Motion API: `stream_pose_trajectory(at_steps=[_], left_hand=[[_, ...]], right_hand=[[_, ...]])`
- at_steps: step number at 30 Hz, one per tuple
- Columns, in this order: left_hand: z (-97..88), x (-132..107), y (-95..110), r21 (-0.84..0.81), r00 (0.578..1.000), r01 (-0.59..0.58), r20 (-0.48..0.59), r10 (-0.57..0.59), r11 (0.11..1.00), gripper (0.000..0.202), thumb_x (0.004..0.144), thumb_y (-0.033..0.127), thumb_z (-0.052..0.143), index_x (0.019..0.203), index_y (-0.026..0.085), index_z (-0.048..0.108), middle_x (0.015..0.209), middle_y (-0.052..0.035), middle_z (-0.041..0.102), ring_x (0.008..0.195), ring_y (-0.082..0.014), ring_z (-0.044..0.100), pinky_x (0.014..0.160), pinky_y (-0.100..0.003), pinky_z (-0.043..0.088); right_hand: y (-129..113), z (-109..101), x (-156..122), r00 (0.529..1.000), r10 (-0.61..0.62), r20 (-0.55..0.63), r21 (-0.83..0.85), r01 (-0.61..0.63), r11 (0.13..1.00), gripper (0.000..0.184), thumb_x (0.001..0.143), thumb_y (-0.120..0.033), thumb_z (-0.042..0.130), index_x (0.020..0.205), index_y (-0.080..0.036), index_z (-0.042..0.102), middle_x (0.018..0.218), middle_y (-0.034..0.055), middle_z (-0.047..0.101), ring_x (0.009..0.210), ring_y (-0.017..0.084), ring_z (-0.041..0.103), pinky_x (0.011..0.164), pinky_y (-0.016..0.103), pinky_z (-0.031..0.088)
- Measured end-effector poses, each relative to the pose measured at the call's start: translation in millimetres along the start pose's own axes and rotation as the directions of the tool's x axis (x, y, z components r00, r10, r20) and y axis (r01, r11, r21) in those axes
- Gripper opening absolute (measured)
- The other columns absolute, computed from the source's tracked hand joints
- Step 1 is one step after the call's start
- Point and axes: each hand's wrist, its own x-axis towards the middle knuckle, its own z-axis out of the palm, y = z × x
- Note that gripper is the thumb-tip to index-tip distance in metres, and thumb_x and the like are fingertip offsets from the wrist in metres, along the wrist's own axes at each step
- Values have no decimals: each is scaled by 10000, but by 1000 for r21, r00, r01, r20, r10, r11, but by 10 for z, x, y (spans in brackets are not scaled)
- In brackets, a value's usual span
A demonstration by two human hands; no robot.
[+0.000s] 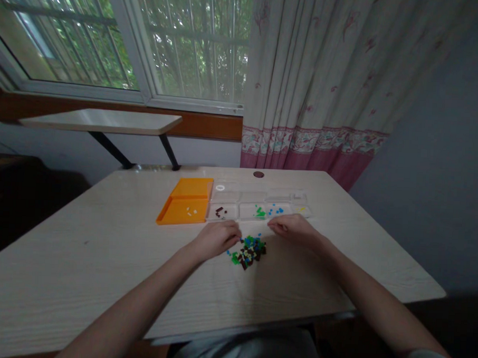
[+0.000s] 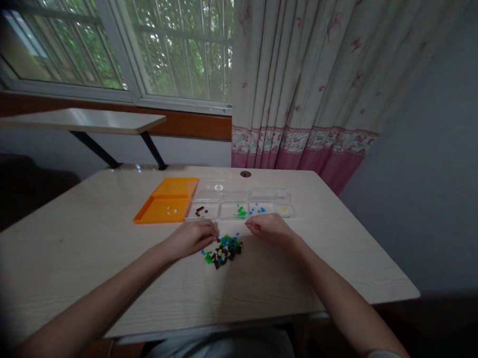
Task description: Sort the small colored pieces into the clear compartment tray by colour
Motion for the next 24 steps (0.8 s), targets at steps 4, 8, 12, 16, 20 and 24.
stream_pose_trajectory(at_steps=[4, 8, 12, 16, 20, 24], left_hand=[[-8, 23, 49, -72, 996, 13, -84, -19, 997, 214, 875, 268, 416, 892, 196, 617, 892, -32, 607, 823, -136, 570, 726, -222, 430], [-38, 66, 158, -200, 985, -19, -173, -16, 980, 199, 873, 278, 438, 884, 183, 613, 878, -35, 607, 822, -126, 562, 720, -210, 431], [-39, 82, 216, -217, 982, -50, -190, 8, 975, 195, 872, 277, 442, 848, 175, 606, 841, -37, 601, 792, -126, 559, 698, -211, 433], [-4, 79, 202, -159, 980, -78, -192, 46, 984, 207, 878, 284, 427, 853, 172, 599, 850, -44, 600, 786, -127, 560, 685, -207, 432], [28, 84, 196, -167, 979, -92, -195, 58, 982, 215, 879, 294, 426, 860, 174, 603, 856, -45, 601, 781, -123, 562, 679, -204, 431], [6, 78, 194, -249, 974, -85, -224, 28, 965, 196, 868, 297, 449, 873, 181, 607, 847, -38, 600, 793, -121, 559, 693, -205, 428]], right_hand=[[-198, 123, 27, 994, -79, -81, 38, 82, 996, 218, 836, -266, 456, 856, -196, 661, 732, 14, 692, 624, 110, 603, 592, 190, 406], [-340, 203, 56, 986, -63, -153, 80, 76, 994, 186, 826, -285, 503, 856, -194, 662, 704, 6, 678, 597, 100, 590, 583, 187, 401], [-402, 223, 75, 985, -80, -152, 137, 101, 985, 158, 800, -272, 539, 880, -212, 662, 701, -13, 678, 590, 92, 595, 582, 179, 407], [-422, 220, 75, 988, -102, -118, 113, 116, 987, 148, 803, -269, 530, 846, -211, 658, 688, -15, 674, 585, 94, 592, 565, 181, 400], [-429, 225, 74, 986, -132, -99, 83, 141, 987, 147, 813, -267, 513, 842, -214, 647, 695, -13, 669, 604, 93, 588, 572, 182, 393], [-381, 192, 69, 964, -170, -203, 65, 187, 980, 142, 814, -257, 506, 801, -205, 637, 655, -12, 652, 578, 88, 578, 555, 182, 391]])
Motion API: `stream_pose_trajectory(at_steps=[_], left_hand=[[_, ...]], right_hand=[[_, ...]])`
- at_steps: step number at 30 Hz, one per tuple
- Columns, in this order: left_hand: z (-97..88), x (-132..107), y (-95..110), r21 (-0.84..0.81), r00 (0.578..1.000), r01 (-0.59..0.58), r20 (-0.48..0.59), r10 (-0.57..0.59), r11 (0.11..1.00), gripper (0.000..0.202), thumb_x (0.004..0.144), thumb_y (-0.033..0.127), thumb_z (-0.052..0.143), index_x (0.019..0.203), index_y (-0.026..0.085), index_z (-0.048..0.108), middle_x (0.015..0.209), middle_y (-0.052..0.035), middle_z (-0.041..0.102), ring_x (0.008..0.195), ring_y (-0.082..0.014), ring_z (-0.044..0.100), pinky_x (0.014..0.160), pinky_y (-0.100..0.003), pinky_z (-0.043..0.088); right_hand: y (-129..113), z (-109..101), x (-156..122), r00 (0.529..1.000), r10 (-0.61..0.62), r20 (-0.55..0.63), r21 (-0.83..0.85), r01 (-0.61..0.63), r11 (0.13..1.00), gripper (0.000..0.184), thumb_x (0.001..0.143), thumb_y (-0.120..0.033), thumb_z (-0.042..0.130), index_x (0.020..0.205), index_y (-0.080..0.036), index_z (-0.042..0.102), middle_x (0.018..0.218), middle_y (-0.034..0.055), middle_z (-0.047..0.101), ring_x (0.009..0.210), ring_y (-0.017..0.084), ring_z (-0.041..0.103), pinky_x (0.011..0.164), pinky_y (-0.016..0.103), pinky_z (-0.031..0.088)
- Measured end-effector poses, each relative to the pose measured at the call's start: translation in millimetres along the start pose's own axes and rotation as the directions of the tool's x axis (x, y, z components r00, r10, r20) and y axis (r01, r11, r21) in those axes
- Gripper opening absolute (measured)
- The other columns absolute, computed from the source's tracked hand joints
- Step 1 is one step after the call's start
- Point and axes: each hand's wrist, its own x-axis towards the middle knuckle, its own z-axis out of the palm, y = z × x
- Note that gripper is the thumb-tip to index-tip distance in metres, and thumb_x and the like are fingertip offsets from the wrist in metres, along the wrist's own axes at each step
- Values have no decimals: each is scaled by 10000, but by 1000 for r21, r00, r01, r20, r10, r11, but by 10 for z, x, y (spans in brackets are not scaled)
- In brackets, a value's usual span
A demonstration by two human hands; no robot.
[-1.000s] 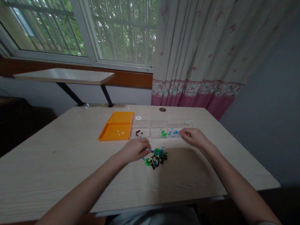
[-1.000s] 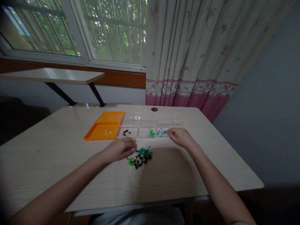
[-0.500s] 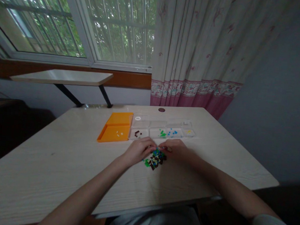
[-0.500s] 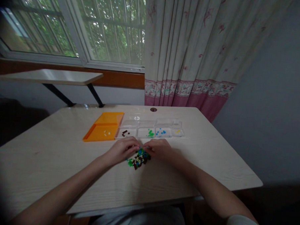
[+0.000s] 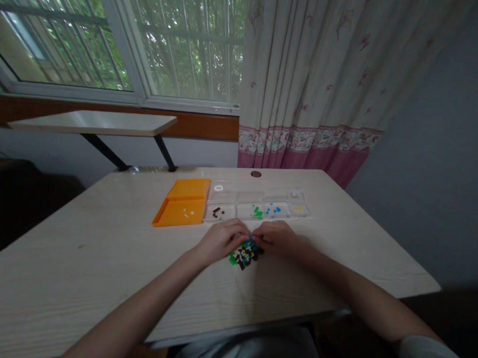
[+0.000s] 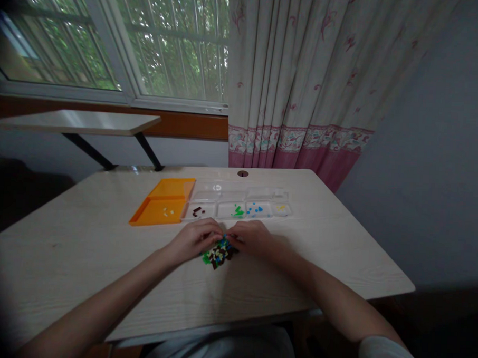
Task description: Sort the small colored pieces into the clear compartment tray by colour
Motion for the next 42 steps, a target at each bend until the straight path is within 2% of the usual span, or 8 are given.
stream_pose_trajectory(at_steps=[7, 12, 19, 23, 28, 36, 39, 42], left_hand=[[-74, -59, -113, 96, 992, 23, 120, -34, 995, 187, 854, 253, 445, 858, 187, 620, 845, -34, 609, 799, -135, 561, 719, -227, 421], [-51, -75, -156, 174, 982, 57, 169, -87, 983, 178, 818, 314, 498, 893, 199, 611, 878, -33, 599, 822, -151, 563, 731, -235, 423], [-36, -76, -174, 202, 978, 62, 181, -100, 977, 163, 817, 300, 491, 830, 194, 613, 819, -33, 588, 776, -139, 567, 699, -217, 427], [-48, -74, -161, 201, 981, 42, 178, -78, 979, 169, 828, 270, 466, 830, 196, 618, 810, -32, 594, 765, -136, 574, 695, -218, 432], [-56, -84, -166, 208, 982, 38, 171, -75, 977, 180, 828, 268, 465, 879, 203, 625, 839, -37, 604, 785, -141, 583, 713, -224, 437], [-69, -89, -180, 196, 981, 22, 183, -58, 980, 187, 828, 254, 464, 879, 201, 636, 829, -34, 611, 787, -136, 582, 726, -217, 437], [-64, -77, -168, 181, 982, 19, 180, -52, 983, 185, 824, 237, 466, 869, 196, 640, 827, -35, 614, 786, -135, 580, 726, -216, 437], [-46, -65, -160, 179, 984, 16, 175, -48, 984, 175, 814, 217, 473, 853, 189, 641, 816, -36, 617, 783, -138, 580, 726, -222, 441]], right_hand=[[175, -160, -17, 941, -21, -338, -56, 2, 998, 113, 803, -206, 520, 759, -176, 619, 644, 13, 655, 586, 94, 596, 584, 187, 449], [221, -183, -21, 896, -30, -443, -97, -14, 995, 84, 782, -188, 553, 747, -179, 629, 652, 14, 666, 581, 94, 607, 575, 186, 467], [260, -179, -30, 903, 7, -431, -110, -61, 992, 116, 796, -221, 542, 757, -189, 647, 674, 12, 677, 601, 96, 614, 594, 190, 472], [359, -208, -67, 905, 144, -400, -91, -196, 976, 148, 802, -231, 514, 768, -167, 643, 706, 39, 668, 639, 120, 604, 618, 218, 460], [513, -257, -112, 866, 359, -349, -101, -415, 904, 174, 793, -267, 498, 742, -171, 634, 665, 26, 634, 609, 130, 571, 584, 230, 422], [628, -263, -156, 814, 491, -310, -143, -551, 822, 276, 819, -386, 475, 704, -185, 626, 646, 13, 620, 590, 137, 551, 566, 236, 379], [612, -251, -144, 836, 470, -282, -118, -517, 848, 271, 830, -370, 465, 731, -178, 628, 669, 19, 626, 609, 133, 552, 581, 232, 384], [530, -224, -125, 912, 373, -171, -82, -390, 917, 245, 836, -332, 462, 771, -171, 634, 689, 25, 634, 624, 124, 558, 596, 222, 396]])
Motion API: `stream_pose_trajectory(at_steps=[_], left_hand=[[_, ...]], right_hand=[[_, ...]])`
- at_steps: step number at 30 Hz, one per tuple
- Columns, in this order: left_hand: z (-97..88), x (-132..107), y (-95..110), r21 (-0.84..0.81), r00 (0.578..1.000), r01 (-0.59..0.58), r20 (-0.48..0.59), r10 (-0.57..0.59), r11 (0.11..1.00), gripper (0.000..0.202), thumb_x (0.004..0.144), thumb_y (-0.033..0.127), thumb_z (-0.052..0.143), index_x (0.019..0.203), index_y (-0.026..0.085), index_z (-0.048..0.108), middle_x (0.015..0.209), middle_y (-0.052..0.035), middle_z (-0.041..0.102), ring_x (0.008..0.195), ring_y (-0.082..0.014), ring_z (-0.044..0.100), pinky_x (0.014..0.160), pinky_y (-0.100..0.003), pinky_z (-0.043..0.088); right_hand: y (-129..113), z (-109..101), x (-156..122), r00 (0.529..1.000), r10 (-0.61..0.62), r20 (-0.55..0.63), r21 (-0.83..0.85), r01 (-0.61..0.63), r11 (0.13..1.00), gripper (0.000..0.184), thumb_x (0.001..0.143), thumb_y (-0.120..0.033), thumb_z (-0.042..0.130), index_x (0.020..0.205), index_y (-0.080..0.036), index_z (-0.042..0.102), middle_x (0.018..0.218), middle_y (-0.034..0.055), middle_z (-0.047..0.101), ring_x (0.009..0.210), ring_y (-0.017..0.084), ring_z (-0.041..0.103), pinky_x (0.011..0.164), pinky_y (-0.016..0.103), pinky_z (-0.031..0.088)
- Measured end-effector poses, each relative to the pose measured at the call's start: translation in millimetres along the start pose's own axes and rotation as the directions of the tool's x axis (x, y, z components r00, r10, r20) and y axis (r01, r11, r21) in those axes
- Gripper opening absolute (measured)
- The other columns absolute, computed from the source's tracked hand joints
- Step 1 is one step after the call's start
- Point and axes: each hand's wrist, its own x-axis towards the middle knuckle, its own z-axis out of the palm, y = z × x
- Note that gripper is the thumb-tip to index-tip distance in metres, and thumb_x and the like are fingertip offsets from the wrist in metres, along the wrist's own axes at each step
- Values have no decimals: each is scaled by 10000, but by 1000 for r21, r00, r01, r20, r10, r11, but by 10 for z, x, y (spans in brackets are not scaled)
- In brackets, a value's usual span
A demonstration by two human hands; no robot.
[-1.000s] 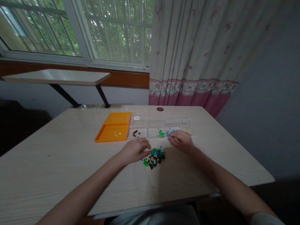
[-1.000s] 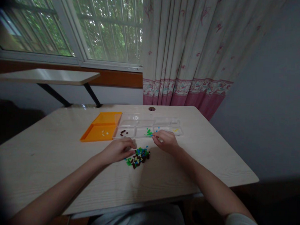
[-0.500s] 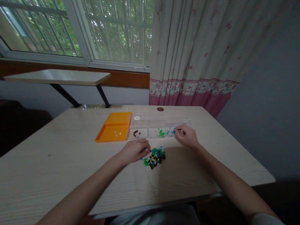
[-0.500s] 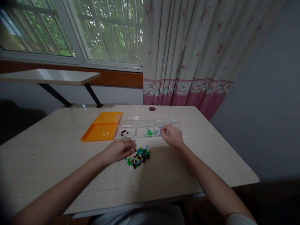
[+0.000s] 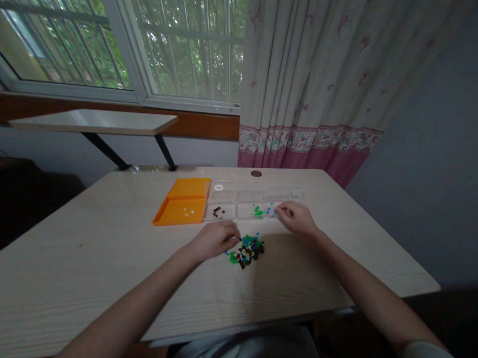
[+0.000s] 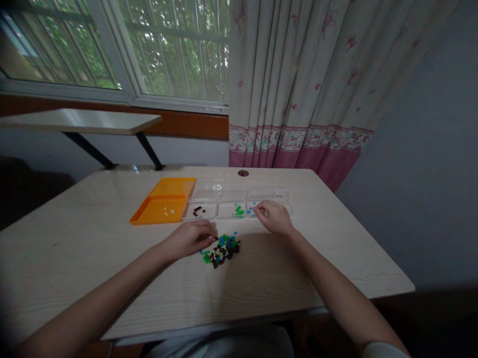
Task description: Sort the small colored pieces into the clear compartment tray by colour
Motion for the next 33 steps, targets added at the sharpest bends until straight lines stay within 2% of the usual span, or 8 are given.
stream_pose_trajectory(at_steps=[4, 6, 11, 14, 19, 28, 31, 33], left_hand=[[18, 8, -10, -14, 999, -5, -35, 4, 1000, 165, 803, 209, 478, 847, 177, 635, 806, -42, 619, 774, -141, 581, 717, -231, 454], [12, 3, -28, -43, 994, -21, -106, 16, 999, 165, 805, 212, 477, 855, 174, 629, 828, -47, 623, 787, -137, 582, 725, -233, 460], [-52, -27, -43, -57, 932, -48, -360, 24, 997, 161, 814, 239, 498, 887, 163, 619, 818, -51, 628, 776, -127, 577, 778, -254, 462], [-95, -47, -17, -10, 899, -61, -435, 50, 998, 151, 807, 243, 520, 871, 151, 621, 803, -61, 625, 783, -134, 577, 772, -247, 464], [-173, -78, -48, 93, 901, -10, -431, 49, 996, 180, 824, 267, 494, 878, 159, 628, 829, -65, 624, 769, -130, 584, 699, -218, 467], [-221, -73, -275, 180, 842, 341, -495, -214, 923, 254, 847, 338, 446, 890, 176, 637, 846, -50, 622, 707, -131, 576, 598, -205, 417], [-183, -52, -300, 187, 844, 369, -478, -244, 910, 277, 851, 332, 442, 1025, 186, 601, 888, -52, 625, 703, -138, 577, 588, -212, 411], [-166, -42, -280, 159, 860, 345, -447, -244, 925, 281, 855, 318, 428, 1036, 183, 596, 910, -55, 623, 713, -138, 576, 600, -214, 416]], right_hand=[[-172, 65, -71, 953, -219, 208, 103, 202, 974, 200, 834, -281, 473, 843, -184, 647, 756, 25, 662, 681, 117, 586, 626, 203, 411], [-237, 118, -110, 923, -278, 264, 132, 251, 959, 192, 833, -251, 478, 910, -196, 645, 801, 24, 671, 708, 116, 595, 639, 199, 415], [-279, 230, -151, 910, -309, 276, 112, 289, 951, 196, 835, -243, 489, 947, -209, 646, 805, 32, 661, 699, 110, 586, 622, 193, 405], [-264, 252, -149, 905, -322, 279, 116, 302, 946, 190, 832, -260, 497, 936, -210, 648, 791, 29, 656, 693, 110, 581, 614, 190, 403], [-242, 270, -148, 910, -300, 285, 112, 279, 954, 173, 817, -245, 508, 908, -210, 651, 807, 29, 660, 707, 113, 588, 617, 190, 412], [-259, 298, -144, 910, -308, 277, 115, 286, 951, 134, 783, -195, 515, 845, -201, 634, 779, 22, 662, 683, 115, 590, 610, 191, 409], [-286, 282, -143, 914, -303, 272, 105, 285, 953, 140, 797, -196, 492, 829, -198, 629, 774, 19, 659, 679, 113, 584, 612, 192, 405], [-309, 269, -141, 924, -293, 245, 109, 274, 955, 149, 814, -214, 475, 831, -190, 621, 773, 23, 658, 671, 113, 583, 614, 196, 406]])
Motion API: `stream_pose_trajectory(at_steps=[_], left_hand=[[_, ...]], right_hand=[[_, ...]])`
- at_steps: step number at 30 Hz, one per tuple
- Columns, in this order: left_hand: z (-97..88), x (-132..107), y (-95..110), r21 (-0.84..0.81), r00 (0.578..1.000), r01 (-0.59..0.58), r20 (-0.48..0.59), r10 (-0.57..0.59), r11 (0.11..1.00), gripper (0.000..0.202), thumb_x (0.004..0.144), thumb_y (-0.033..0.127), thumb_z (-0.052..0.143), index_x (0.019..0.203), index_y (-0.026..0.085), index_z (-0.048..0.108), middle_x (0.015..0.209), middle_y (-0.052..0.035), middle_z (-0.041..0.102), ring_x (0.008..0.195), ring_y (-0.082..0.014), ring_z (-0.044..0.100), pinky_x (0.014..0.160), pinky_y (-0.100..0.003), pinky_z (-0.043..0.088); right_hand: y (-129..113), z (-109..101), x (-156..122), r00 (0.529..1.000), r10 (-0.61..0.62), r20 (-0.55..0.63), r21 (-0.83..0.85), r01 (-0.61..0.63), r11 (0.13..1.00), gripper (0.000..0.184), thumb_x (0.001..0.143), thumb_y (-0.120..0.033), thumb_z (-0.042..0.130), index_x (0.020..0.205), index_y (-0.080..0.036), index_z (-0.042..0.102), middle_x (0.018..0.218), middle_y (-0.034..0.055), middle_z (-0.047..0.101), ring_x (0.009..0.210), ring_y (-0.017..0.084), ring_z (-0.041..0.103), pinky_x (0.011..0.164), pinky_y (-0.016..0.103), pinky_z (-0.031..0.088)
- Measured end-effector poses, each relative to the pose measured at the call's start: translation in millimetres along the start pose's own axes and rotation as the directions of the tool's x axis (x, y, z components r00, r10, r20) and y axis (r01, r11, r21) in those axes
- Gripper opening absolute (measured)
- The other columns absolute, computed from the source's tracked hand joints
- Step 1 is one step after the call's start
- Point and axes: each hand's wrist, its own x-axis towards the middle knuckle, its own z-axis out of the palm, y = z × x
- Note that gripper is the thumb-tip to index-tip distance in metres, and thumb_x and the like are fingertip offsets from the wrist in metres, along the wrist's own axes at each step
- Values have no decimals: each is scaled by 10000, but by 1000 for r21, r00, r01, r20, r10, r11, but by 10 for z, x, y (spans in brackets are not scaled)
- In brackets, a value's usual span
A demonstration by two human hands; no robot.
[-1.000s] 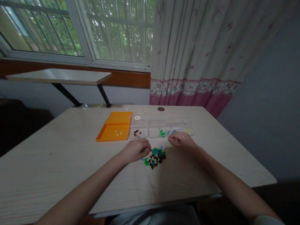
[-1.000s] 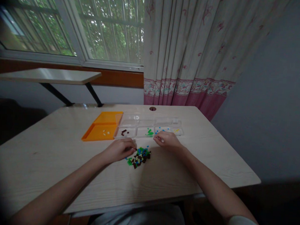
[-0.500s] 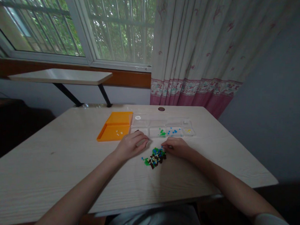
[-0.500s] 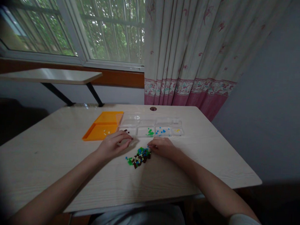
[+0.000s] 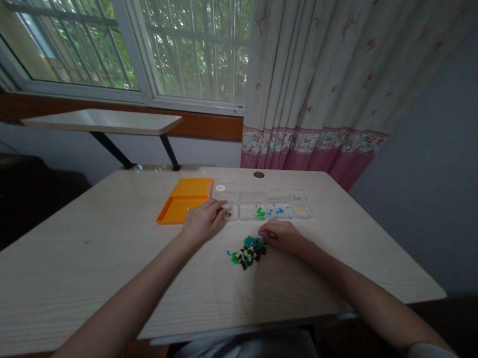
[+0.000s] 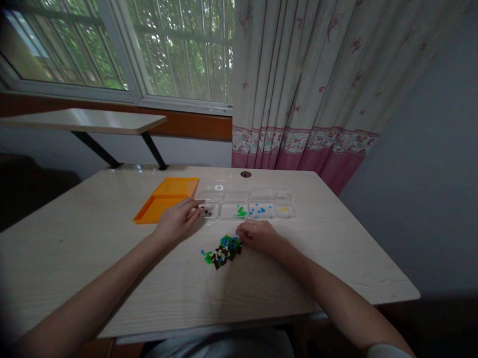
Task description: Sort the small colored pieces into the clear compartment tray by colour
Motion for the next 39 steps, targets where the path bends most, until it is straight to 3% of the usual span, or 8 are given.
stream_pose_trajectory(at_steps=[4, 9, 17, 24, 31, 36, 39], left_hand=[[7, -29, 160, -216, 986, -76, 131, 106, 973, 245, 855, 290, 427, 907, 182, 641, 852, -48, 633, 733, -134, 571, 657, -222, 430], [36, -66, 424, -395, 920, -164, 269, 285, 904, 218, 840, 278, 462, 915, 196, 650, 815, -38, 644, 767, -139, 577, 704, -232, 437], [60, -119, 494, -371, 915, -210, 251, 315, 905, 170, 821, 266, 498, 896, 192, 632, 814, -30, 636, 756, -130, 582, 660, -206, 433], [45, -125, 515, -343, 915, -289, 175, 363, 894, 166, 845, 250, 463, 869, 173, 609, 788, -31, 619, 714, -114, 568, 615, -190, 412], [69, -124, 498, -361, 929, -264, 156, 337, 894, 177, 854, 263, 460, 859, 172, 612, 769, -30, 598, 714, -113, 553, 624, -193, 402], [63, -99, 439, -360, 926, -213, 222, 305, 908, 214, 864, 261, 435, 968, 187, 607, 870, -45, 595, 795, -129, 557, 684, -204, 424], [78, -81, 367, -335, 900, -221, 291, 324, 916, 265, 872, 218, 396, 1045, 209, 596, 949, -54, 574, 856, -136, 553, 743, -216, 429]], right_hand=[[-61, -12, 3, 995, 22, -93, 24, -20, 1000, 158, 826, -245, 462, 850, -187, 608, 736, 20, 662, 631, 106, 584, 609, 194, 409], [-172, -30, 0, 996, -5, -85, 27, 7, 1000, 128, 770, -232, 516, 845, -210, 618, 613, -25, 653, 500, 83, 549, 540, 175, 380], [-292, -65, 48, 999, -19, -26, -22, 19, 1000, 180, 834, -271, 467, 861, -207, 633, 581, -21, 644, 491, 89, 550, 525, 183, 356], [-306, -49, 52, 994, -2, -106, 22, 5, 1000, 200, 829, -301, 482, 859, -203, 654, 560, -20, 638, 483, 91, 550, 513, 179, 363], [-320, -56, 58, 991, 38, -131, 98, -25, 995, 176, 814, -288, 508, 803, -198, 659, 604, -17, 652, 509, 79, 548, 534, 167, 378], [-271, -76, 60, 968, 21, -250, 94, 3, 996, 172, 811, -284, 510, 789, -187, 651, 602, -11, 648, 502, 73, 552, 537, 166, 390], [-212, -106, 73, 918, 2, -397, 33, 12, 999, 147, 796, -270, 532, 785, -183, 650, 569, -14, 640, 466, 67, 542, 521, 166, 399]])
